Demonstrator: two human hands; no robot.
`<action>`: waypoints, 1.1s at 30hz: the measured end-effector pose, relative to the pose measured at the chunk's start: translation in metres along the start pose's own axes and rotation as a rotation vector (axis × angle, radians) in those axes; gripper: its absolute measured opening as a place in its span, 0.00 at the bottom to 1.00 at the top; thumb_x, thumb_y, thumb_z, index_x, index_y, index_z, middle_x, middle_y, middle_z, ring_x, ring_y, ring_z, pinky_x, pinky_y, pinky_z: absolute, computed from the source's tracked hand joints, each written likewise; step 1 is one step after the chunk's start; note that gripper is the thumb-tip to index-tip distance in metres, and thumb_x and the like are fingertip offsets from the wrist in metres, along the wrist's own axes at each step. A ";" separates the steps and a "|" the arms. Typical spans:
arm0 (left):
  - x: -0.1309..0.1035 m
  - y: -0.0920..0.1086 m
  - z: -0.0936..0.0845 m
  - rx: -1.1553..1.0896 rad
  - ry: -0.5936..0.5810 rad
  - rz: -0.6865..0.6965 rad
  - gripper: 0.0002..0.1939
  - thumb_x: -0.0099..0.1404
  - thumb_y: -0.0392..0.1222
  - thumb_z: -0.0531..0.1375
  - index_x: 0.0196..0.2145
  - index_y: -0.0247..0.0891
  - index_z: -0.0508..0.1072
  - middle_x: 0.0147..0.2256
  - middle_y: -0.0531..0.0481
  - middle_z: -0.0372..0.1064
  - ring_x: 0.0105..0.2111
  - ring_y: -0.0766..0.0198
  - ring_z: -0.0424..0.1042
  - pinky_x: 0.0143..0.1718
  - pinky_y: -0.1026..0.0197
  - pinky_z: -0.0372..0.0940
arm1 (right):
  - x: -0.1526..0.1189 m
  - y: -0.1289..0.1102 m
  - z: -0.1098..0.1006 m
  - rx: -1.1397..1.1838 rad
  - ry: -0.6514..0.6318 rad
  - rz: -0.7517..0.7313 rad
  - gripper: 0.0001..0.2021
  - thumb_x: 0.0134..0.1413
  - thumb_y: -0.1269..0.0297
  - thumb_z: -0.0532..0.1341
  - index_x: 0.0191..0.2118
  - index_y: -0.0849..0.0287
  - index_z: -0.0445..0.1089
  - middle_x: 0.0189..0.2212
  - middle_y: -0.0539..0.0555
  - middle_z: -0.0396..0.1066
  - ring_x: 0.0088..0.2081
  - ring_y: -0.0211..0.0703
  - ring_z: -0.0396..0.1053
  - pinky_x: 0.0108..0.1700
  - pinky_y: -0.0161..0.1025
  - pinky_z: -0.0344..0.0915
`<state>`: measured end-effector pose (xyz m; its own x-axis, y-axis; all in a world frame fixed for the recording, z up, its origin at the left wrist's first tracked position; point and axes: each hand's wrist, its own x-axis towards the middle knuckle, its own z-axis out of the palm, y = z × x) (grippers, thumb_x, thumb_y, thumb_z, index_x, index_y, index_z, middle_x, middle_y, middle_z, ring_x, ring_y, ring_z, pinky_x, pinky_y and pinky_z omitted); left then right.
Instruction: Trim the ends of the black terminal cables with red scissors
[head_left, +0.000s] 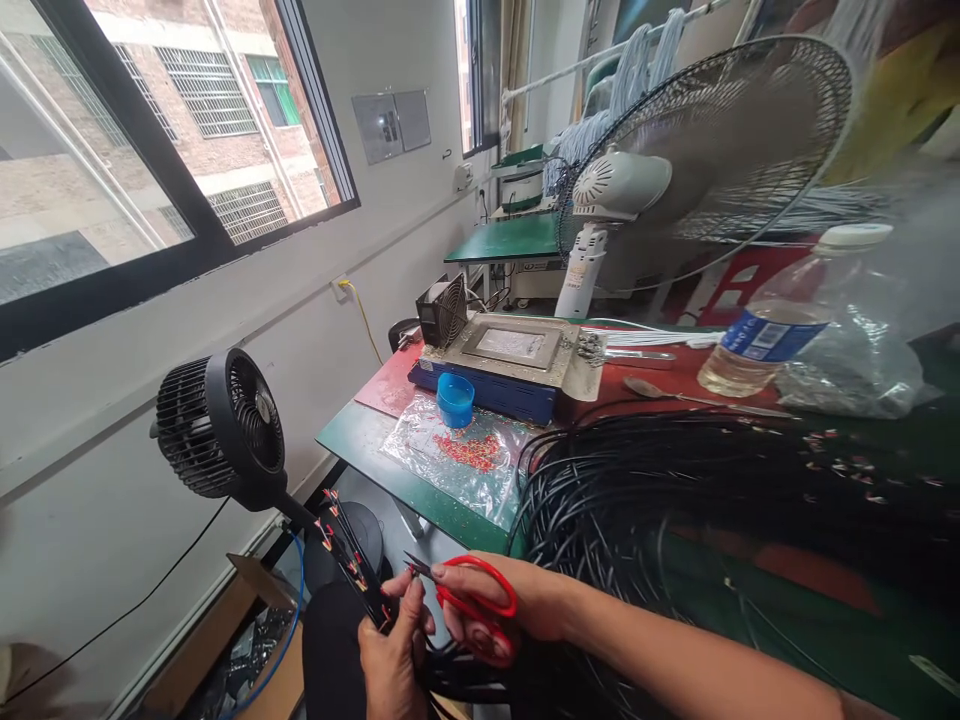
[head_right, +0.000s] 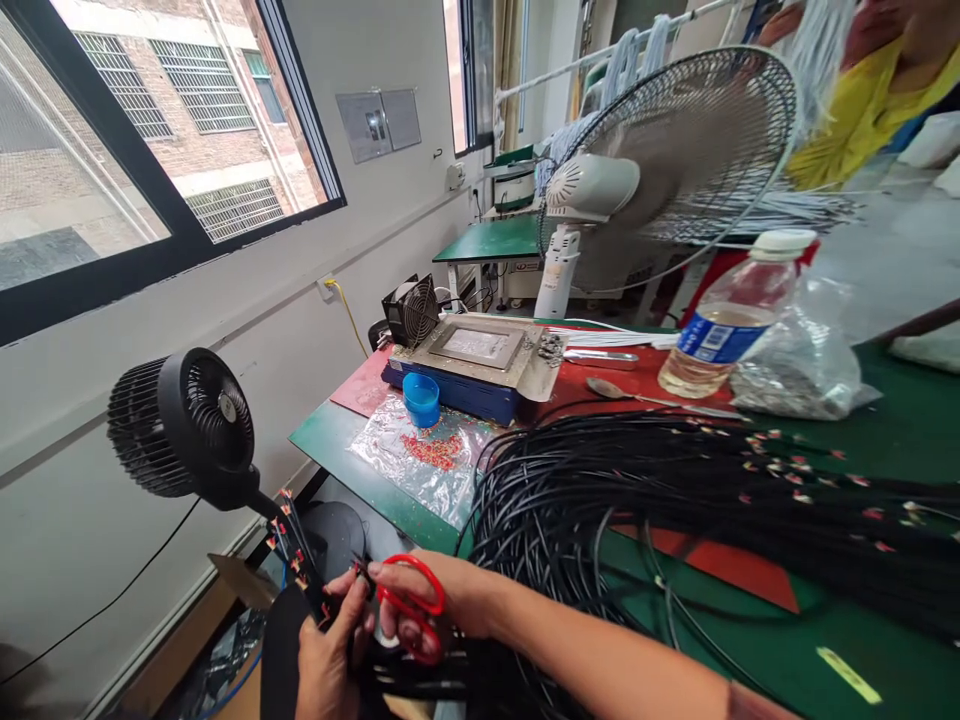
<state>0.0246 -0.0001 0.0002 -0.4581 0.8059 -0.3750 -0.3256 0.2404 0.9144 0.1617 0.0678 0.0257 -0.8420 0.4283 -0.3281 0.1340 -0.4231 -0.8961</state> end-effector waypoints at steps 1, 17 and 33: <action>0.001 -0.005 -0.002 0.015 0.000 0.006 0.18 0.46 0.47 0.65 0.33 0.32 0.72 0.13 0.56 0.62 0.16 0.71 0.59 0.17 0.67 0.53 | 0.001 0.000 -0.001 -0.058 0.074 -0.047 0.27 0.49 0.41 0.51 0.22 0.65 0.66 0.13 0.47 0.57 0.14 0.29 0.54 0.16 0.28 0.51; 0.000 0.004 0.004 -0.300 0.039 -0.203 0.21 0.33 0.46 0.71 0.28 0.35 0.76 0.21 0.49 0.74 0.11 0.79 0.53 0.08 0.74 0.45 | 0.005 0.009 0.009 -0.751 0.403 -0.425 0.09 0.42 0.66 0.60 0.19 0.64 0.63 0.16 0.44 0.52 0.21 0.29 0.50 0.23 0.30 0.45; 0.013 -0.034 -0.016 0.163 0.082 0.140 0.33 0.47 0.46 0.64 0.52 0.43 0.63 0.56 0.44 0.61 0.55 0.57 0.59 0.48 0.65 0.59 | 0.002 0.008 0.016 -0.625 0.430 -0.424 0.04 0.42 0.68 0.61 0.26 0.63 0.70 0.19 0.46 0.59 0.22 0.30 0.54 0.25 0.29 0.48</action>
<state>0.0165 -0.0066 -0.0376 -0.5574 0.7925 -0.2475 -0.1191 0.2187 0.9685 0.1522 0.0525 0.0229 -0.6322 0.7685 0.0989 0.2226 0.3024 -0.9268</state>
